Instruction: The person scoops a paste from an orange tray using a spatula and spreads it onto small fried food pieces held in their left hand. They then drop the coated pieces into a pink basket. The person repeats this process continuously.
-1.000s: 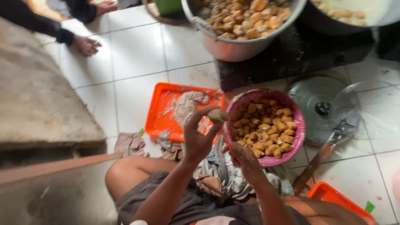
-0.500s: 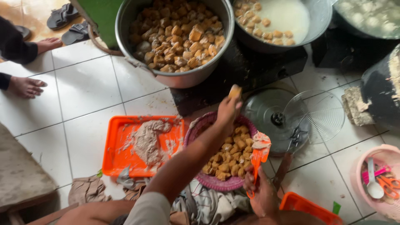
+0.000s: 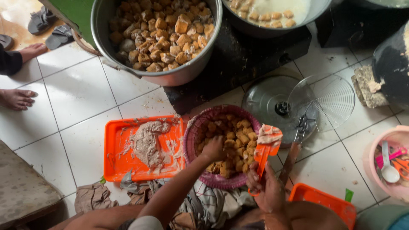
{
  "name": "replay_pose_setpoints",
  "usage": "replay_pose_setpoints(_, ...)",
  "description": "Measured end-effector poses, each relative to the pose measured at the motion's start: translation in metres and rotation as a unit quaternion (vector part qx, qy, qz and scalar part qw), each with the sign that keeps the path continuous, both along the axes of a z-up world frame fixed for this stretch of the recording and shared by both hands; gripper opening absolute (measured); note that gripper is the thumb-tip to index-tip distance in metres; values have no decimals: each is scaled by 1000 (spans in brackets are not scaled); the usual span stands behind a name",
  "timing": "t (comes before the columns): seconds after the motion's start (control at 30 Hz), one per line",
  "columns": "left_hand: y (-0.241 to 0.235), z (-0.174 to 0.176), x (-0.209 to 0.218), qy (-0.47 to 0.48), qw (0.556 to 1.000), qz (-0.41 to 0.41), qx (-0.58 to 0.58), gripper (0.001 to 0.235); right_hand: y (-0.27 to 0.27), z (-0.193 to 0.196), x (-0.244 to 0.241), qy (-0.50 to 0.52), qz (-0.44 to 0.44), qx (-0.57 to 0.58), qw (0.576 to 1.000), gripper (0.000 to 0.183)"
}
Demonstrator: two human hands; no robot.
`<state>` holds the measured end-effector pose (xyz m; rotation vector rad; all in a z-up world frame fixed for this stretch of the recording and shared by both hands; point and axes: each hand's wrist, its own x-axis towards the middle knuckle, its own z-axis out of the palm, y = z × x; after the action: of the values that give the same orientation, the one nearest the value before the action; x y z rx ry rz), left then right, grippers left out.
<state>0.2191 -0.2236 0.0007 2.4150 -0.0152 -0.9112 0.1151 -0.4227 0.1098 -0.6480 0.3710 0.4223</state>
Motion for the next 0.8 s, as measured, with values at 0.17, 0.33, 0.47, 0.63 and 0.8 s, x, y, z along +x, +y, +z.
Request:
replay_pose_setpoints(0.17,1,-71,-72,-113,970,-150,154,58,10,10,-12,-20,3,4,1000,47)
replay_pose_setpoints(0.33,10,-80,-69,-79,982,-121,122,33,17,31,-28,-24,15,-2,1000,47)
replay_pose_setpoints(0.47,18,-19,-77,-126,990,14,-58,45,20,43,-38,-73,20,-58,995,45)
replay_pose_setpoints(0.63,20,88,-107,-222,899,152,-345,25,40,41,-41,-162,15,-369,915,27)
replay_pose_setpoints(0.8,35,156,-144,-257,893,125,-347,24,54,36,-44,-213,26,-393,894,35)
